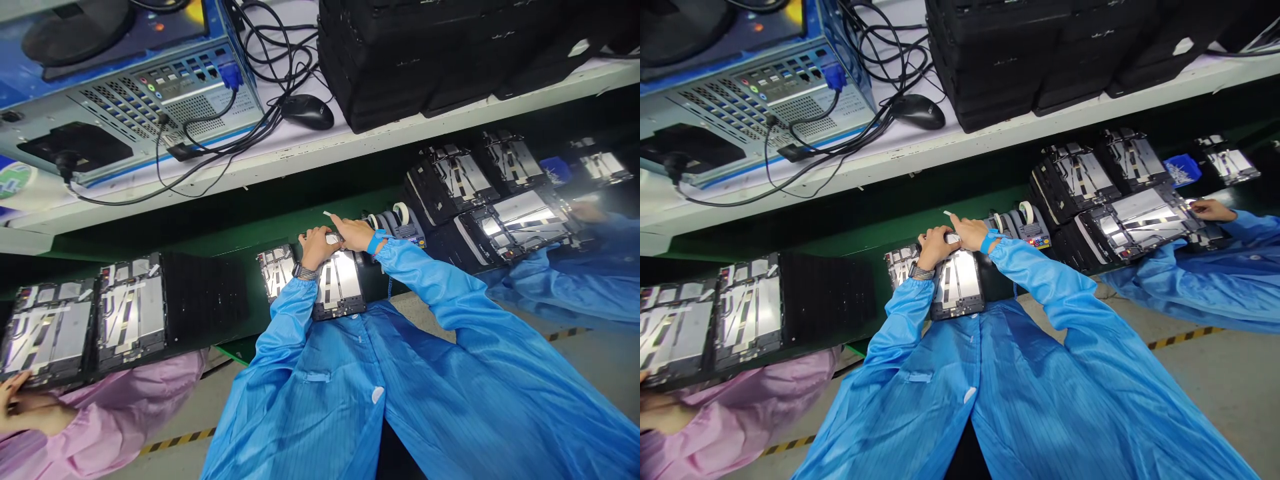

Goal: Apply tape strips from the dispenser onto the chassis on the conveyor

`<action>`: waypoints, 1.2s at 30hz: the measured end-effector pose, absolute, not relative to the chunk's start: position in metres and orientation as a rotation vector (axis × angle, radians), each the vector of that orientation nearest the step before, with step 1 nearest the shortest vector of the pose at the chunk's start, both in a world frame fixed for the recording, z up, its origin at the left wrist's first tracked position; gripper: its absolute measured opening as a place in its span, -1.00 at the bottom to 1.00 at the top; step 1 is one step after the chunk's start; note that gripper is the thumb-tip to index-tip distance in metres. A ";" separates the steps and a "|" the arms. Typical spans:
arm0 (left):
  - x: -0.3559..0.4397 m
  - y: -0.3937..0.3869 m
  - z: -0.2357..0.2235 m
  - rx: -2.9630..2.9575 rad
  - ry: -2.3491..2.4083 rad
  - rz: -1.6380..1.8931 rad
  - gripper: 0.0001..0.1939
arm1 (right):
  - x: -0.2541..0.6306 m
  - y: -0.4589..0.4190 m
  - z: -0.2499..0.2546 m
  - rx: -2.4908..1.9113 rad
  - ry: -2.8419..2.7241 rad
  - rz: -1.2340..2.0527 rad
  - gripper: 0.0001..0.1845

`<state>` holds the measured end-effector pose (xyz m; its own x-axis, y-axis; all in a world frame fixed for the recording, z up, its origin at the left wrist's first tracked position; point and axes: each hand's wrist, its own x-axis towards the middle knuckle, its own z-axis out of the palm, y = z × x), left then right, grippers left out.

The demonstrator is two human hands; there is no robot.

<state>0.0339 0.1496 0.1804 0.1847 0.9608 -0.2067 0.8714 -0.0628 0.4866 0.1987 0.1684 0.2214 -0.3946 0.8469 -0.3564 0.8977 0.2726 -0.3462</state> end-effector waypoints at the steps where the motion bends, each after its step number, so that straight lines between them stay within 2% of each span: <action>1: 0.034 0.149 0.181 1.961 1.712 0.231 -0.54 | 0.207 0.172 0.216 1.723 2.431 -0.789 0.11; 3: 0.033 0.149 0.181 1.962 1.709 0.233 -0.52 | 0.228 0.179 0.202 1.874 2.423 -0.910 0.20; 8: 0.033 0.147 0.182 1.969 1.714 0.221 -0.51 | 0.271 0.169 0.164 2.496 2.294 -1.334 -0.01; 12: 0.031 0.149 0.183 1.977 1.725 0.196 -0.51 | 0.257 0.144 0.143 2.503 2.350 -1.497 0.14; 14: 0.028 0.149 0.183 1.992 1.704 0.186 -0.51 | 0.247 0.136 0.137 2.481 2.324 -1.535 0.15; 18: 0.026 0.145 0.182 2.056 1.634 0.176 -0.44 | 0.244 0.132 0.140 2.626 2.315 -1.530 0.02; 21: 0.031 0.140 0.184 2.079 1.674 0.194 -0.41 | 0.245 0.133 0.155 2.730 2.400 -1.567 -0.21; 24: 0.029 0.139 0.192 2.101 1.666 0.275 -0.42 | 0.239 0.135 0.173 2.655 2.509 -1.696 -0.55; 26: 0.015 0.139 0.199 2.062 1.636 0.409 -0.45 | 0.231 0.134 0.183 2.545 2.543 -1.696 -0.68; 28: -0.007 0.137 0.203 1.953 1.616 0.605 -0.49 | 0.219 0.130 0.191 2.394 2.603 -1.571 -0.67; 32: -0.053 0.121 0.192 1.666 1.656 0.860 -0.58 | 0.186 0.120 0.199 1.887 2.822 -1.329 -0.42; 36: -0.062 0.096 0.165 1.456 1.645 0.883 -0.58 | 0.156 0.123 0.197 1.598 2.937 -1.245 -0.46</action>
<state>-0.0625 0.0961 0.1646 -0.0668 0.9935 -0.0921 0.4725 0.1128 0.8741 0.1561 0.1230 0.1970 -0.5270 0.8488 0.0422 0.5600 0.3842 -0.7340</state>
